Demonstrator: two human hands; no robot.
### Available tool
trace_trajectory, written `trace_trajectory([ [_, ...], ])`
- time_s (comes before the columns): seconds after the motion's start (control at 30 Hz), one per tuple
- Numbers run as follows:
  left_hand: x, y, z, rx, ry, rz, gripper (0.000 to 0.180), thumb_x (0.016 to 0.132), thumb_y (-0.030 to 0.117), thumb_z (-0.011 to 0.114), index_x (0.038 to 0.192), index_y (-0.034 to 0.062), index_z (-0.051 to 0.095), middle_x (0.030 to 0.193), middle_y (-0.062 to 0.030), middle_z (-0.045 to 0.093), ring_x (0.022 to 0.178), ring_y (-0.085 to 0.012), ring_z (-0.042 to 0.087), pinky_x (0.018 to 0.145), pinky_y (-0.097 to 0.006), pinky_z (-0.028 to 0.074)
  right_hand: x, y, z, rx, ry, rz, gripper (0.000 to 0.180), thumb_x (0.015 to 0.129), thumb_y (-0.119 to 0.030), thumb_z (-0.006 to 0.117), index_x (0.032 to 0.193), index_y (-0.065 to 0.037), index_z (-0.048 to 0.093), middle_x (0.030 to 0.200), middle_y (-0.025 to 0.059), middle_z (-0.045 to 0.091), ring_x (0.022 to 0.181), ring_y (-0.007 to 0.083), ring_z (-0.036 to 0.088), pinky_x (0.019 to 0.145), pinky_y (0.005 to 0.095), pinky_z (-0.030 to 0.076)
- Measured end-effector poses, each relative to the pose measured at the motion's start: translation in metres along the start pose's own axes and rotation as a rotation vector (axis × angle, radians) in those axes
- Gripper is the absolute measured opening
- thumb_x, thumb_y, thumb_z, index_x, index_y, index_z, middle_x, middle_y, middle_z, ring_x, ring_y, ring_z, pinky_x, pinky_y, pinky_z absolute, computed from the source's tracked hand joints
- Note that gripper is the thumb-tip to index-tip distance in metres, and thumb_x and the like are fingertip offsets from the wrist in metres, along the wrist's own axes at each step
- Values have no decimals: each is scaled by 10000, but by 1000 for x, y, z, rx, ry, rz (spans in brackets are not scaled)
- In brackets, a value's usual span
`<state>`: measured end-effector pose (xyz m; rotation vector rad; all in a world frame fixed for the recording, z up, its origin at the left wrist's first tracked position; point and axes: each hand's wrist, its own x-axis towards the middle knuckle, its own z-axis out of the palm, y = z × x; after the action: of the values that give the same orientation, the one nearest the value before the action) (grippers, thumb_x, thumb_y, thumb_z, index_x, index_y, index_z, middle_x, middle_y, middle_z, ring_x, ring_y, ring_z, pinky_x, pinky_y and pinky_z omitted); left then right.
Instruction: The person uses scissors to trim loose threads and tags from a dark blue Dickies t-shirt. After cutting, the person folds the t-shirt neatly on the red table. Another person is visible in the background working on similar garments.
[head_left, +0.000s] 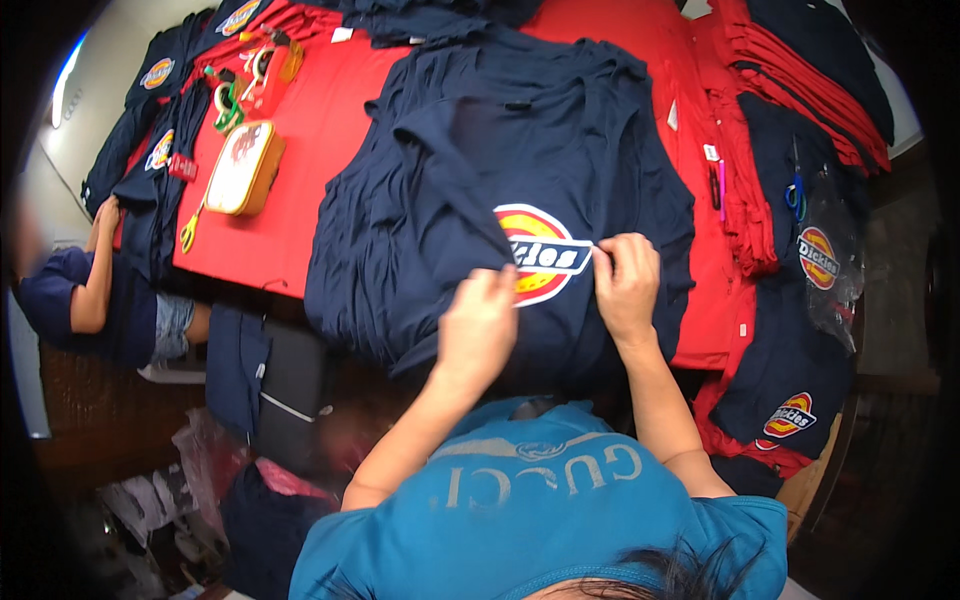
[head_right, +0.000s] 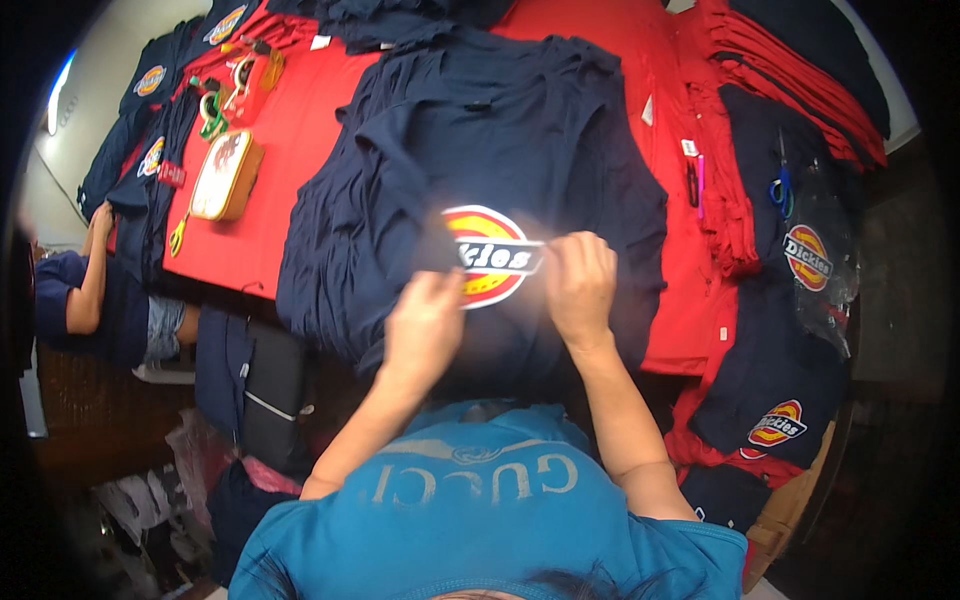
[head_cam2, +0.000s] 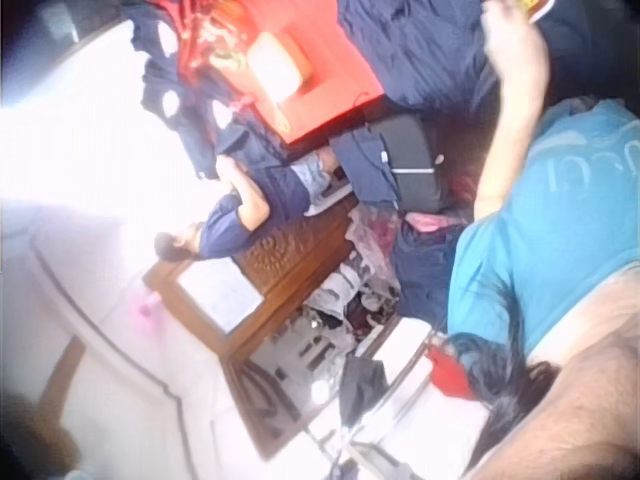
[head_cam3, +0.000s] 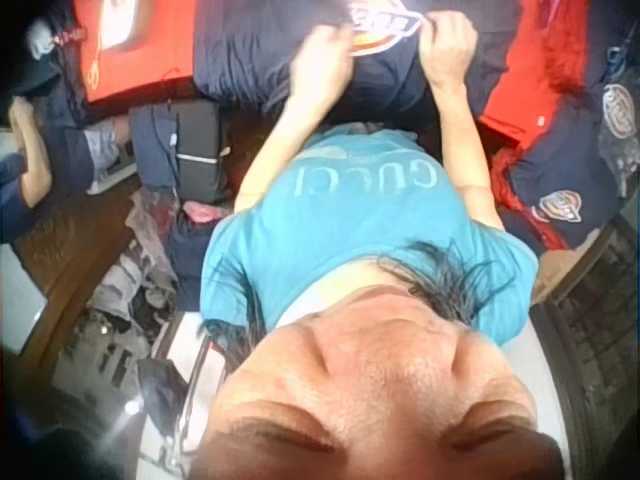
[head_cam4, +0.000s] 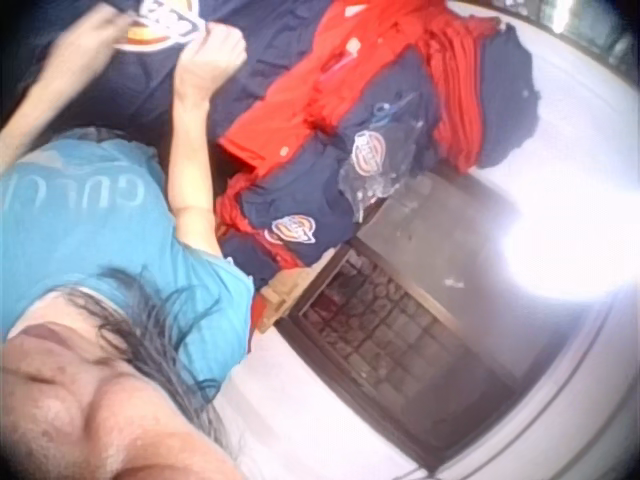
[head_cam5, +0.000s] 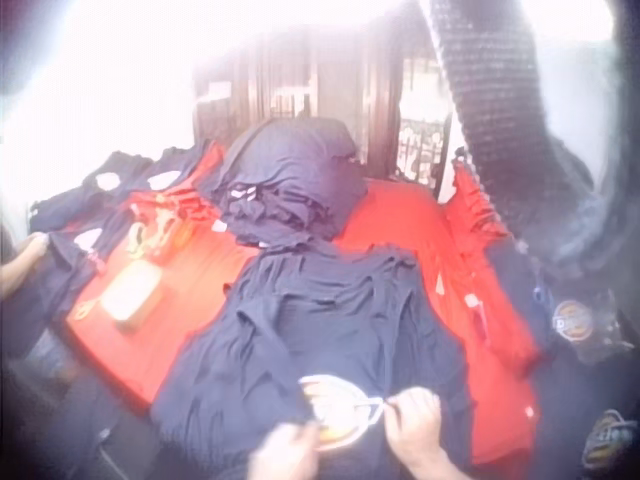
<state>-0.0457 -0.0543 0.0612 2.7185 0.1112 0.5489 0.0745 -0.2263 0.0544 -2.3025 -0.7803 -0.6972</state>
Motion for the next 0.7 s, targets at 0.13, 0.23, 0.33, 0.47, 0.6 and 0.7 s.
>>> trace_trajectory([
  [0.13,-29,18,18,-147,-169,57,497,791,51,656,1253,-78,527,1194,-177,529,1011,-312,566,865,-378,513,-38,-24,26,81,-311,-57,183,850,-54,574,1023,-44,636,965,70,629,911,272,580,789,416,417],
  [0.23,-35,-2,2,-296,-164,85,381,771,-15,615,1152,-32,605,1101,-168,610,989,-316,616,851,-387,526,-49,-14,16,187,-358,-40,254,855,-49,553,1093,-35,642,1055,100,653,1007,289,597,866,408,435],
  [0.33,-20,-28,-33,-278,-15,7,238,772,-77,554,966,23,647,979,-145,668,929,-309,659,819,-379,537,-30,-5,-21,508,-199,223,340,844,100,439,1062,-6,678,1055,156,680,1016,285,649,914,349,505],
  [0.47,-12,-62,-41,-131,-154,35,164,818,35,655,981,40,638,1010,-106,619,933,-301,632,818,-371,519,-17,47,-49,488,-27,484,290,907,73,465,1072,-22,683,1030,60,653,852,138,609,737,238,473],
  [0.6,-6,-66,-55,-103,-332,12,200,784,102,720,956,37,642,950,-113,557,875,-311,607,786,-386,509,-22,44,-34,469,-416,331,246,852,-61,654,1095,-33,680,964,78,649,831,164,608,757,290,484],
  [0.7,3,-107,-89,-99,-207,-54,208,757,83,742,870,-37,614,934,-131,540,861,-277,589,759,-344,486,-31,77,-42,373,-407,148,193,819,-63,676,1002,-6,665,970,106,589,897,221,609,809,328,485],
])
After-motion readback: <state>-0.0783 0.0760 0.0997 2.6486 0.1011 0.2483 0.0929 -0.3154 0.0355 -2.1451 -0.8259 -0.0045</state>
